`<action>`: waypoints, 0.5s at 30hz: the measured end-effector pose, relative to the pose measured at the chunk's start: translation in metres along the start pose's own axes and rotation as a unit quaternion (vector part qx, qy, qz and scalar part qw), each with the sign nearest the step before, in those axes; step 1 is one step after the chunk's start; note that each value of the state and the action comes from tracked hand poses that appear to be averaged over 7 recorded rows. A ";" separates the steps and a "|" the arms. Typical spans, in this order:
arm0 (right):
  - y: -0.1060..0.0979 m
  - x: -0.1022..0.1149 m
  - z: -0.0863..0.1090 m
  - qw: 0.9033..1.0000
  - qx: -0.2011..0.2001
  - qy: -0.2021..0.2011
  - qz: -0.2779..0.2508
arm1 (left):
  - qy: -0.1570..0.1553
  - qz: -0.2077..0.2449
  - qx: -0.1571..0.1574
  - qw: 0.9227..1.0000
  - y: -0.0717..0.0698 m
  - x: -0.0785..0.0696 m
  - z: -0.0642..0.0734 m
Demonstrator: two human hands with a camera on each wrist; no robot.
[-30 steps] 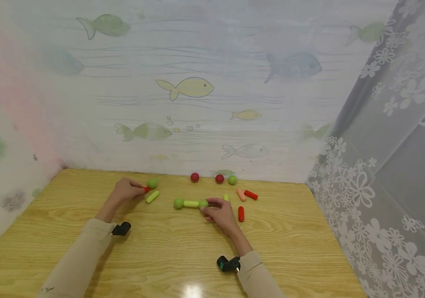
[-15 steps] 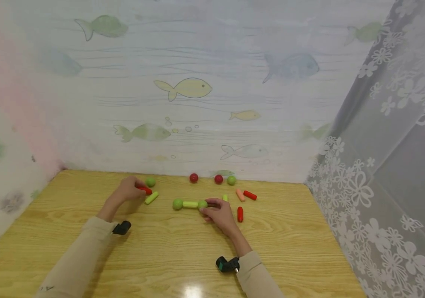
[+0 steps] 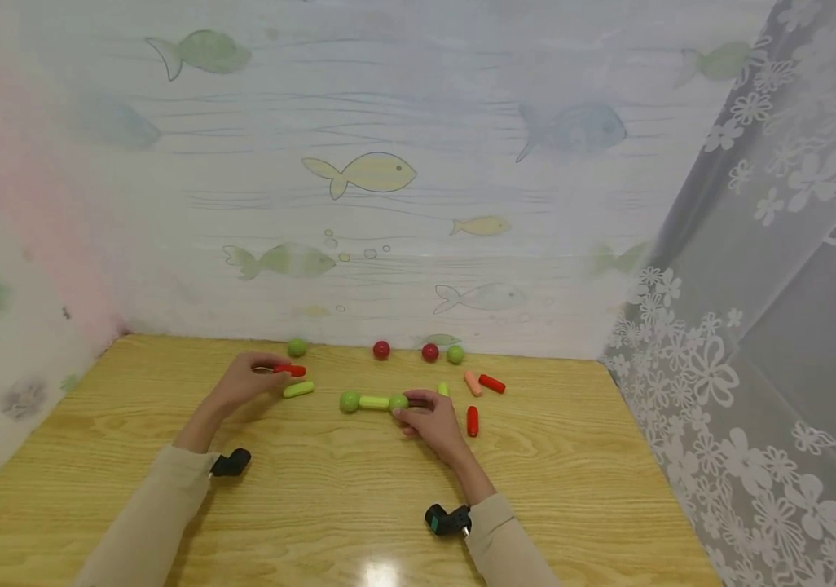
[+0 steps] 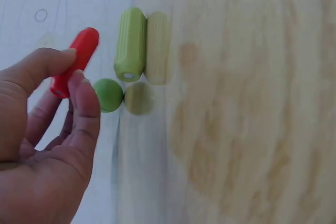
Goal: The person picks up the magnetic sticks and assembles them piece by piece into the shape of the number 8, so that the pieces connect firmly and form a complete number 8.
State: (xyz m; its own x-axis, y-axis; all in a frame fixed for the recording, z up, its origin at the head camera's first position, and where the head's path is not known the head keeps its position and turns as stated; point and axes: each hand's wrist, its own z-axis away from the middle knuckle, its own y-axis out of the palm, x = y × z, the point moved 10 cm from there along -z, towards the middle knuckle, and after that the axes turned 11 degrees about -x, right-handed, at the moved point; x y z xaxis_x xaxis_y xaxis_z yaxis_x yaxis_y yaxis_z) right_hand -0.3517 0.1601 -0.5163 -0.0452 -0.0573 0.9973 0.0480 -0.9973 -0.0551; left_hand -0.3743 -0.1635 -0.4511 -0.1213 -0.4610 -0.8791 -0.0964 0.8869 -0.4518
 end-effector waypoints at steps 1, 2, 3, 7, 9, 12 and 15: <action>0.000 0.000 -0.001 1.000 -0.001 0.000 0.000 | 0.004 0.010 -0.001 1.000 0.000 0.000 0.001; 0.001 -0.001 -0.001 1.000 -0.001 -0.001 0.001 | 0.004 0.022 -0.002 1.000 0.000 0.000 0.002; 0.001 -0.001 -0.002 1.000 -0.001 -0.001 0.000 | 0.003 0.034 -0.002 0.999 0.001 0.000 0.002; 0.001 0.002 -0.001 1.000 0.003 0.000 0.000 | -0.006 0.068 0.000 0.998 0.005 0.000 0.007; 0.002 0.010 0.004 1.000 0.008 -0.001 -0.001 | -0.009 0.064 0.005 0.998 0.007 0.000 0.009; 0.003 0.021 0.010 1.000 0.014 -0.002 0.000 | -0.003 0.040 0.022 0.999 0.014 0.000 0.014; 0.003 0.024 0.012 1.000 0.015 -0.004 -0.002 | -0.001 0.024 0.047 0.999 0.021 0.000 0.020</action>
State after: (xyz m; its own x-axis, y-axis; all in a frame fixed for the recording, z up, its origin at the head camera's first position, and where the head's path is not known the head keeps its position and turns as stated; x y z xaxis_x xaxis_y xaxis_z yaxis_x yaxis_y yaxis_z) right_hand -0.3407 0.1559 -0.4925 -0.0365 -0.0533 0.9979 0.0770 -0.9958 -0.0504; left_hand -0.3567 -0.1446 -0.4638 -0.1208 -0.4188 -0.9000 0.0033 0.9065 -0.4222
